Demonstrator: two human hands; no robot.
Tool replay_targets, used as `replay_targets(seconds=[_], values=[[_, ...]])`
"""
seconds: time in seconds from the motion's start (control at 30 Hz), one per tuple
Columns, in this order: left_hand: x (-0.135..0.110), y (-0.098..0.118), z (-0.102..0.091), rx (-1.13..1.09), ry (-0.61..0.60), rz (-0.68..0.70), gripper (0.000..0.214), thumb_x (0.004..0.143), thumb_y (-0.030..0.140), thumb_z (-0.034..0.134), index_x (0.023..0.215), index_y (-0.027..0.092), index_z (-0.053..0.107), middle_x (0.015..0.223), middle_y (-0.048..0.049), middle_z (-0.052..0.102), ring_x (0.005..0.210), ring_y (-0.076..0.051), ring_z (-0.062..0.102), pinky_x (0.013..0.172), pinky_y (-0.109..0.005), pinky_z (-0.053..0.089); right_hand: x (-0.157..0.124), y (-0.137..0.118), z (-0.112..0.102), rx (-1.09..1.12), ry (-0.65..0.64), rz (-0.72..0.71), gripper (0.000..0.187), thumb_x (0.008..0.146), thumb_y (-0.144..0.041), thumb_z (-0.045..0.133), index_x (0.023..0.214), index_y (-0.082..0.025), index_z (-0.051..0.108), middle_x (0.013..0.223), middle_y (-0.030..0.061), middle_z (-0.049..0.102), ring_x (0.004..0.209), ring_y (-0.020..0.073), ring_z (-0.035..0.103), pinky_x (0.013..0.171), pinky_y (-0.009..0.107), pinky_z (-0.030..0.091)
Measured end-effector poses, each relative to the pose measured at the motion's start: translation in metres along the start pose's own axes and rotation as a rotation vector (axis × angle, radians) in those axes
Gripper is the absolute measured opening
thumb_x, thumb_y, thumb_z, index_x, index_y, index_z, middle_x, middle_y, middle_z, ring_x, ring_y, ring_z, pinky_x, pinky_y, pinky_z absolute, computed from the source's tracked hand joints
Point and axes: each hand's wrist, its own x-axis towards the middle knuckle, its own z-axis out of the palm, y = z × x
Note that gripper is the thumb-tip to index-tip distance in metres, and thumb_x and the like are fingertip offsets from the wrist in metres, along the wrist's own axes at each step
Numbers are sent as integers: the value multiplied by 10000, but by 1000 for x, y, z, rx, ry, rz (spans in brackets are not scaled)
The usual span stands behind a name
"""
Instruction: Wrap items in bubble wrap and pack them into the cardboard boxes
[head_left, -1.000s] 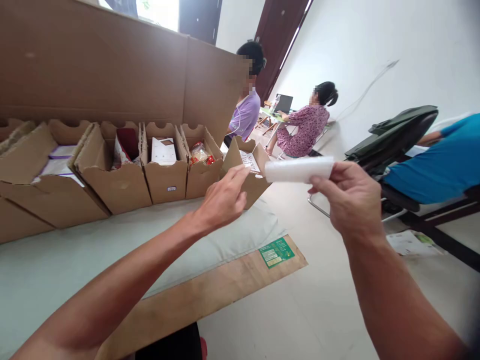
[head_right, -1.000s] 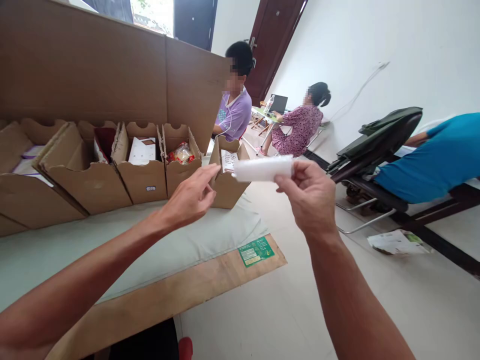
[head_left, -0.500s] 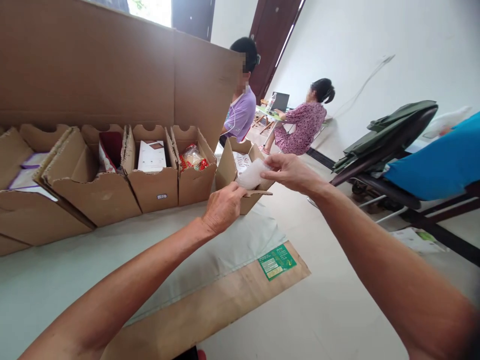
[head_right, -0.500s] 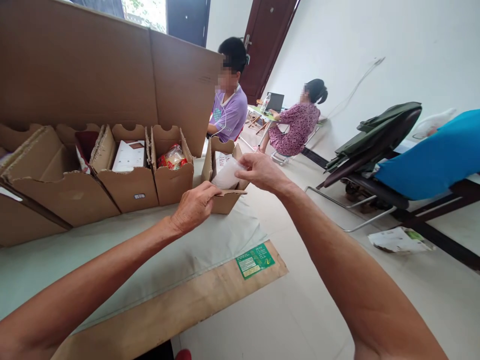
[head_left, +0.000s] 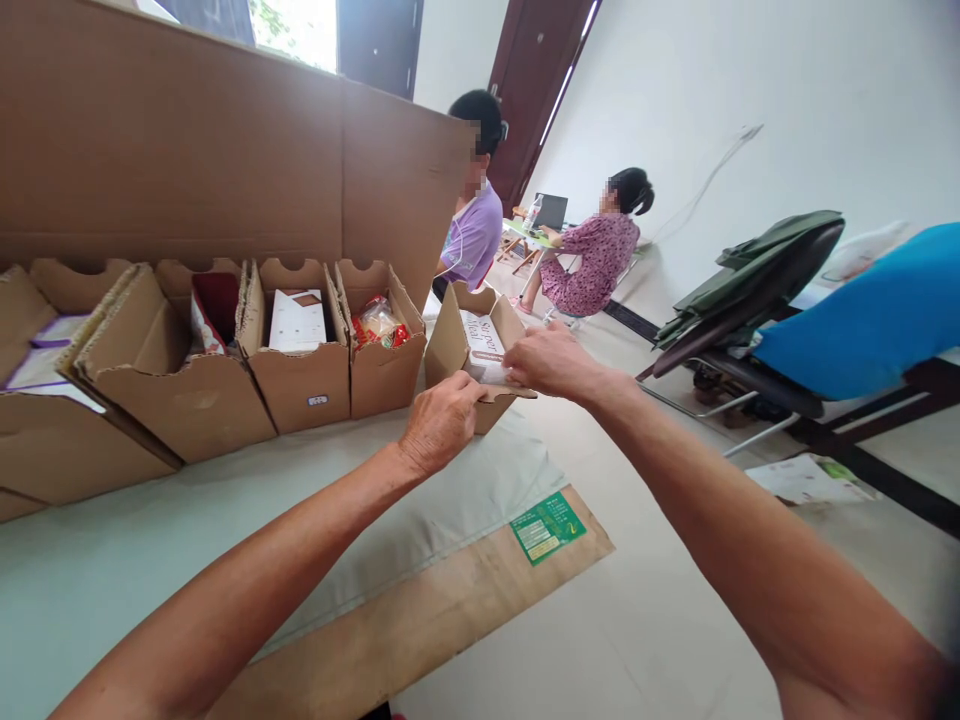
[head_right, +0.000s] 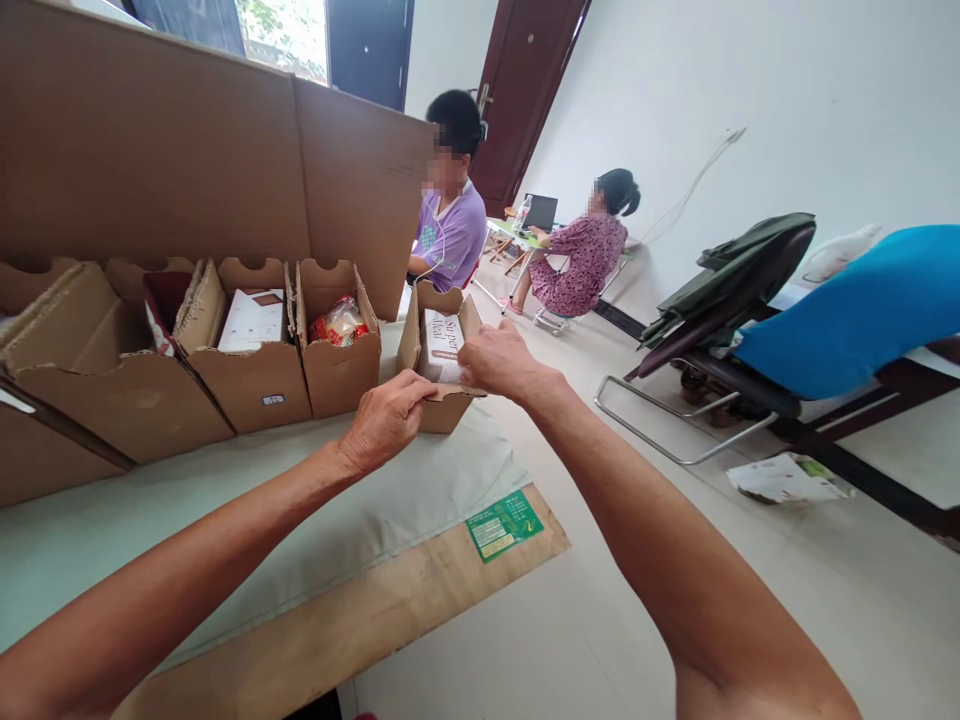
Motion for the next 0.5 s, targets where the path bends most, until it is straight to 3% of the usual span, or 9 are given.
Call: replay_targets(seconds=[0.2,0.3,0.4,0.5], values=[[2,-1,1,12,-6,15,356,891,36,468,1077,205,720,1067,-65,703,962,-197,683,824,-293,566,15,-19,-5,-5,-55,19,215,845,-100,594,903,-125,800,933,181,778,924,290,698,874,412,339],[-6,-3,3,-11,48,75,398,886,45,466,1191,198,671,1183,-86,688,1060,-207,679,902,-312,568,7,-17,-11,9,-48,15,223,846,-99,588,899,-140,801,934,170,782,923,295,704,872,410,359],[-25,-13,5,-87,191,140,494,896,86,478,1380,167,539,1416,-143,578,1290,-234,585,1048,-351,521,-24,0,-10,124,198,98,257,908,-171,542,949,-172,796,976,150,785,954,298,699,867,409,403],[-50,-28,7,-160,209,59,551,883,115,498,1430,173,480,1467,-157,532,1320,-244,567,1060,-371,521,-66,15,17,447,549,264,268,933,-276,536,1013,-196,779,1005,107,786,942,273,705,865,394,467]])
